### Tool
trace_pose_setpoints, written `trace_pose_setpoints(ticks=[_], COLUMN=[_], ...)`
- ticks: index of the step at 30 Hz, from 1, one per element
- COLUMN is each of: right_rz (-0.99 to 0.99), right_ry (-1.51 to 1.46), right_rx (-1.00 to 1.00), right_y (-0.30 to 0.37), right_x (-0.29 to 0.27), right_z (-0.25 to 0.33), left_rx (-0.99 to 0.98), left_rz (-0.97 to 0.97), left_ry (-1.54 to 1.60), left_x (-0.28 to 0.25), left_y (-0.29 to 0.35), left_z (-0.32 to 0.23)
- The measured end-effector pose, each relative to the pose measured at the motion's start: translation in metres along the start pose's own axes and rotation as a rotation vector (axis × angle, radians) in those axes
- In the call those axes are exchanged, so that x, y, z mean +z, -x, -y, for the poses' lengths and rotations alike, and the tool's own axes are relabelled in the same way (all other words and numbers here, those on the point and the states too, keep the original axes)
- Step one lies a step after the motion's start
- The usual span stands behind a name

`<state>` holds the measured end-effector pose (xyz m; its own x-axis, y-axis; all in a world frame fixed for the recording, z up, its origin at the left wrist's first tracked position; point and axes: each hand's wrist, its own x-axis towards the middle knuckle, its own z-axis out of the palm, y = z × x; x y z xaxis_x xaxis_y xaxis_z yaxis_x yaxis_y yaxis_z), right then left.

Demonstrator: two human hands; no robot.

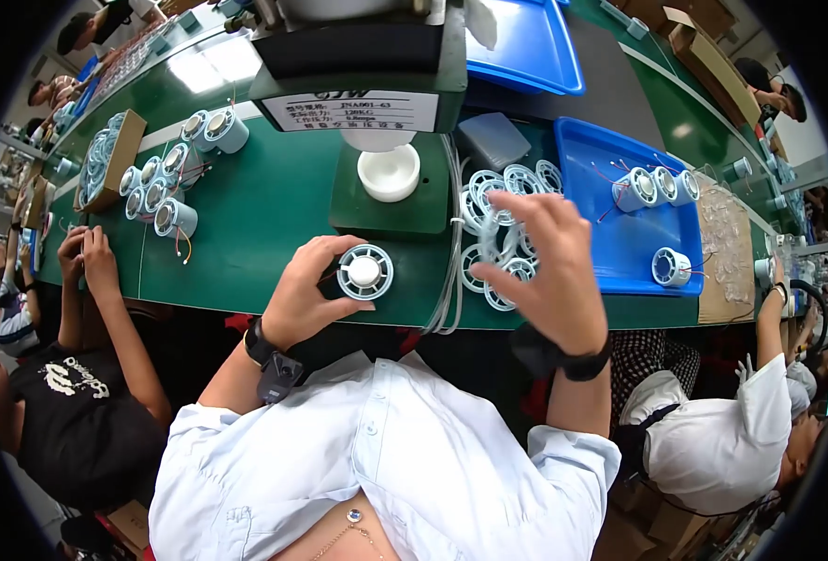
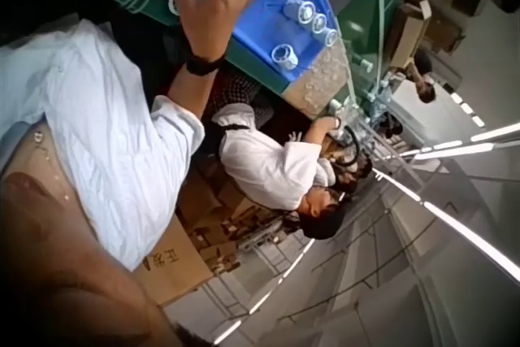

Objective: The person picks up a plastic ring and a motor, fits the ring onto the motor, and presses the assembly into a machine. After removing it, they fit a second plastic ring onto the other side and place the completed unit on the table.

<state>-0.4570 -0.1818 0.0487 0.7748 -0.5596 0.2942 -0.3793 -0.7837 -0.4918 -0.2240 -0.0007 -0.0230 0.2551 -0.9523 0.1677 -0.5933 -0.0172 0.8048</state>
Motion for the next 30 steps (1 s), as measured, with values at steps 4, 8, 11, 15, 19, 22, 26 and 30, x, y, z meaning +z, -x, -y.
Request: trace_pose_setpoints(ticks=[4, 8, 11, 15, 19, 22, 26, 30], right_rz=[0.133, 0.066, -0.003, 0.059, 0.084, 0.114, 0.137, 0.132], right_ry=[-0.075, -0.027, 0.059, 0.064, 0.049, 0.022, -0.011, -0.007], right_rx=[-0.173, -0.151, -0.075, -0.027, -0.055, -0.054, -0.062, -0.06], right_y=[-0.003, -0.005, -0.004, 0.001, 0.006, 0.005, 0.004, 0.006], right_x=[0.048, 0.081, 0.089, 0.083, 0.075, 0.073, 0.072, 0.075], right_z=[0.052, 0.061, 0.061, 0.064, 0.06, 0.057, 0.053, 0.052], left_rx=[0.09, 0.127, 0.133, 0.132, 0.089, 0.115, 0.1, 0.11], left_rz=[0.016, -0.012, -0.041, -0.051, -0.014, -0.036, -0.026, -0.029], left_ry=[-0.019, -0.051, -0.058, -0.055, -0.038, -0.041, -0.049, -0.052], left_x=[0.01, 0.017, 0.019, 0.017, 0.015, 0.016, 0.017, 0.017], left_y=[-0.005, -0.005, -0.004, -0.004, -0.005, -0.004, -0.004, -0.004], left_z=[0.001, 0.005, 0.006, 0.005, 0.001, 0.002, 0.002, 0.002])
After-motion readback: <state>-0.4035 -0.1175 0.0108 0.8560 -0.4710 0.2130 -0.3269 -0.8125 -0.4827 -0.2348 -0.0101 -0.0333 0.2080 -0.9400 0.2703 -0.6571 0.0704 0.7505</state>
